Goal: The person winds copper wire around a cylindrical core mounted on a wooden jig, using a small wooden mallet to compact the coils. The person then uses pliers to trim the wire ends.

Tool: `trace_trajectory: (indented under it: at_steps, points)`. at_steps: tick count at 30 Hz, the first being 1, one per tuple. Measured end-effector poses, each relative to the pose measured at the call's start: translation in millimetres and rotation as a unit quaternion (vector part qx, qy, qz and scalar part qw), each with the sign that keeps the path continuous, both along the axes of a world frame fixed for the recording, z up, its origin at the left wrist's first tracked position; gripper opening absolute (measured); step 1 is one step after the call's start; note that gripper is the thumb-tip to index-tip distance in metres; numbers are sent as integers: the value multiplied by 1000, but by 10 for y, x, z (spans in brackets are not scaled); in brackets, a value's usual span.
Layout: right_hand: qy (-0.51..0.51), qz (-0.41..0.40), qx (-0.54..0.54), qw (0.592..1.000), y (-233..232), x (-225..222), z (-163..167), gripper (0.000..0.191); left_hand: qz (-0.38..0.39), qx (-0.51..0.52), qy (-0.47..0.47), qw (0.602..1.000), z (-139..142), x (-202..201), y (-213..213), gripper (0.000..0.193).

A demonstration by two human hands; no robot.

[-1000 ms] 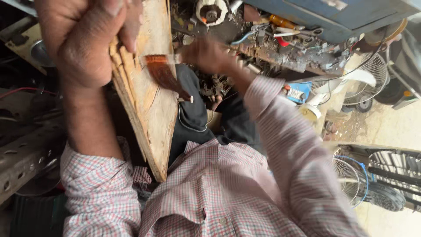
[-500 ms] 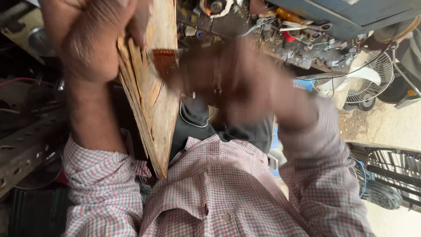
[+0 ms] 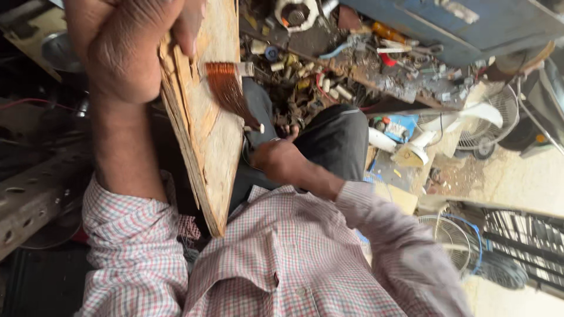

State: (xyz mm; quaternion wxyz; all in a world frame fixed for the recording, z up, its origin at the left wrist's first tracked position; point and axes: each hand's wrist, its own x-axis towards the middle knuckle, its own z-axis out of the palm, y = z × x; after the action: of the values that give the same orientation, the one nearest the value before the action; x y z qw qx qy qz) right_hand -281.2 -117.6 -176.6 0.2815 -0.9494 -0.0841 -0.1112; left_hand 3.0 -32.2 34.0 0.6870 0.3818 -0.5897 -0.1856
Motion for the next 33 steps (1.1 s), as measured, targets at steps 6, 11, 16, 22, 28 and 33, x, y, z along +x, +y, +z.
trace_trajectory:
  at_steps: [6, 11, 16, 22, 28, 33]
  points:
    - [-110, 95, 50, 988, -583, 502, 2594, 17, -29, 22, 25, 999, 160, -144, -83, 42]
    - [89, -154, 191, 965, -1178, 1185, 1806, 25, -25, 19, -6, 999, 276, -180, -68, 42]
    - [261, -243, 521, 776, -764, 627, -126, 34, -24, 11, 18, 999, 140, -86, -58, 46]
    - [297, -257, 524, 756, -523, -3, -586, 43, -5, 19, 23, 1000, 85, -91, -5, 49]
    - [284, -272, 385, 835, -910, 136, -392, 41, -10, 18, 16, 1000, 183, -65, 3, 47]
    - [-85, -297, 48, 950, -613, 297, -590, 36, -10, 4, 1, 1000, 101, -38, -34, 51]
